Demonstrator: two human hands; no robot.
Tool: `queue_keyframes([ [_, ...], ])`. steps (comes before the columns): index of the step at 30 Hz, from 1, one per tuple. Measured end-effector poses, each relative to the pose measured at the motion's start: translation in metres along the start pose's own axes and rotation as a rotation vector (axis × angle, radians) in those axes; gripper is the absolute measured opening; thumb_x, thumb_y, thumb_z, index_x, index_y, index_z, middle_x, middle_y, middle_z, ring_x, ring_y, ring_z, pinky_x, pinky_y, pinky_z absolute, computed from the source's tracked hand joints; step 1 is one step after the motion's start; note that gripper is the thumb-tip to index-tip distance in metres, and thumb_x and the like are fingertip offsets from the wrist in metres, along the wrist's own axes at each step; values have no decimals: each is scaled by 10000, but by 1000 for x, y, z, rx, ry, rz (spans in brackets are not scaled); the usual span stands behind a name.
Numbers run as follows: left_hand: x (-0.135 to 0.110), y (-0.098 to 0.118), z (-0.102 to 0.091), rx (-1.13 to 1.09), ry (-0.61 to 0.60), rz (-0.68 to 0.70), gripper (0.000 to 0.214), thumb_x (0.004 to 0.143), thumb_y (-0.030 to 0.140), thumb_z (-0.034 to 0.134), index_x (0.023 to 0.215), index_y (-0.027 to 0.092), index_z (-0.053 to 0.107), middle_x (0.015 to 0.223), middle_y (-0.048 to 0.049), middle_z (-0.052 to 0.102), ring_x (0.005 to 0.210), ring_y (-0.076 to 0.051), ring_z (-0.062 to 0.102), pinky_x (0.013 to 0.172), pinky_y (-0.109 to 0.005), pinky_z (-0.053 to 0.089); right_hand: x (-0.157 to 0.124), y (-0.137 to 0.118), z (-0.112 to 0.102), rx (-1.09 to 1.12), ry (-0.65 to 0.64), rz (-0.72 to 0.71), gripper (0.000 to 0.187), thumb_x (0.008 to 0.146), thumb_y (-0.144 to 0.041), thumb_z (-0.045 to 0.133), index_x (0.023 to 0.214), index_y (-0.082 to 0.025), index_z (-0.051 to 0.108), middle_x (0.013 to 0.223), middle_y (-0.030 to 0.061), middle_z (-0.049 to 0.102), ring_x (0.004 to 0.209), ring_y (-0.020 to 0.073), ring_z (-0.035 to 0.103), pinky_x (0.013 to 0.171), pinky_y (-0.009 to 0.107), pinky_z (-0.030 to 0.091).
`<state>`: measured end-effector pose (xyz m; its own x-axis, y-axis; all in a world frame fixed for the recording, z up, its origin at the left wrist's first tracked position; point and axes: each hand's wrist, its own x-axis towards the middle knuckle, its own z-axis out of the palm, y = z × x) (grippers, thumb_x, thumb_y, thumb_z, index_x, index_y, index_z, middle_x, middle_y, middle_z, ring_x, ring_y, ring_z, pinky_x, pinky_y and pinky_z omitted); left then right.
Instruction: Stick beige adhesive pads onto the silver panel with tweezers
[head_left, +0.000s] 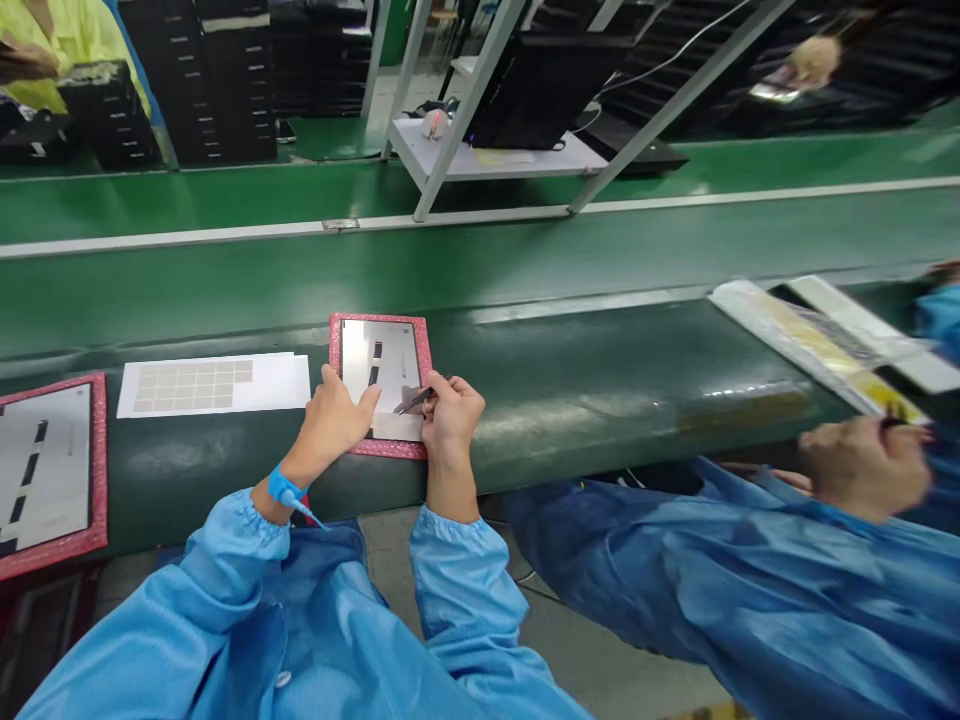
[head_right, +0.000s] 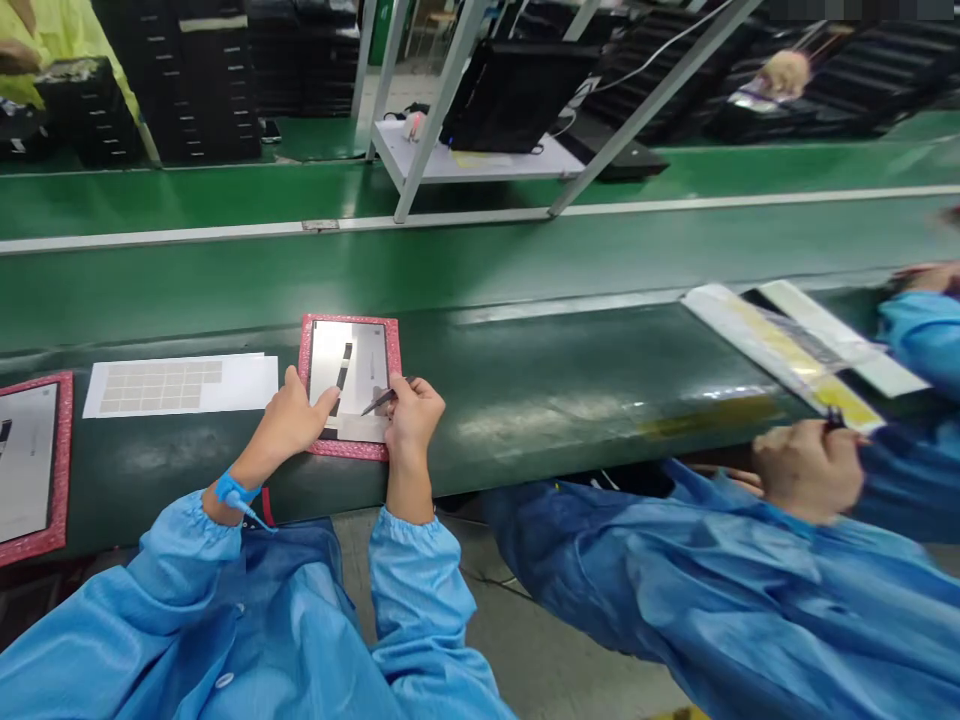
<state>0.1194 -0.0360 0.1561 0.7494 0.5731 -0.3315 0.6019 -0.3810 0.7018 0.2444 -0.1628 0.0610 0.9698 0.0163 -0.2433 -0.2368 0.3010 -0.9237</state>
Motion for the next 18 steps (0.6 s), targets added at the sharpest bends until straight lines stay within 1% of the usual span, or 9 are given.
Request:
queue_keyframes([
  [2,13,-2,-1,-64,9,-42,787,1023,558,673,1543,0,480,1531,-371,628,1448,-485,630,1136,-494,498,3,2,0,23,2,15,511,731,-368,842,791,-179,371,666,-9,504,470,51,332,439,188,231],
  [4,26,-6,2,-173,-17,-77,639,1010,535,703,1380,20,627,1421,-335,715,1344,-451,702,1063,-453,538,7,3,0,46,7,33,523,725,-347,847,800,-180,357,648,-26,471,474,50,337,444,180,222],
  [6,37,-9,8,-319,-75,-91,441,1014,486,709,1154,69,739,1220,-249,812,1160,-371,782,945,-385,576,9,2,-1,67,14,50,541,706,-331,853,805,-180,344,630,-47,420,483,49,339,446,172,213],
  [7,42,-10,12,-397,-105,-93,371,1010,460,721,1049,93,762,1098,-199,837,1056,-327,800,886,-353,582,10,1,-1,77,19,57,556,693,-327,859,808,-180,335,627,-57,395,487,47,334,445,168,205],
  [9,48,-10,22,-545,-137,-96,314,973,428,782,903,123,765,898,-124,826,891,-261,789,801,-312,577,12,-1,-2,93,35,68,593,663,-317,865,810,-180,307,633,-71,357,493,36,308,442,164,187],
  [10,50,-10,27,-612,-136,-100,307,944,419,821,866,129,757,844,-103,810,841,-239,772,780,-302,572,12,-3,-4,99,44,73,607,650,-308,864,812,-180,292,641,-76,344,496,29,291,441,161,182],
  [13,50,-8,38,-776,-95,-134,305,884,376,891,811,133,722,777,-67,759,739,-181,709,739,-283,548,9,-9,-9,109,62,94,621,636,-270,860,819,-175,275,664,-79,331,513,19,267,443,148,191],
  [16,45,-11,45,-864,-37,-170,295,840,308,924,797,138,687,719,-10,686,682,-126,625,703,-252,499,5,-14,-15,114,75,125,521,626,-201,821,803,-163,333,682,-53,372,529,37,311,431,141,197],
  [18,44,-15,46,-899,-37,-176,328,773,281,971,791,142,674,674,34,626,661,-102,571,695,-234,474,6,-15,-17,126,109,122,451,608,-134,763,769,-152,343,682,-38,373,525,39,296,416,140,186],
])
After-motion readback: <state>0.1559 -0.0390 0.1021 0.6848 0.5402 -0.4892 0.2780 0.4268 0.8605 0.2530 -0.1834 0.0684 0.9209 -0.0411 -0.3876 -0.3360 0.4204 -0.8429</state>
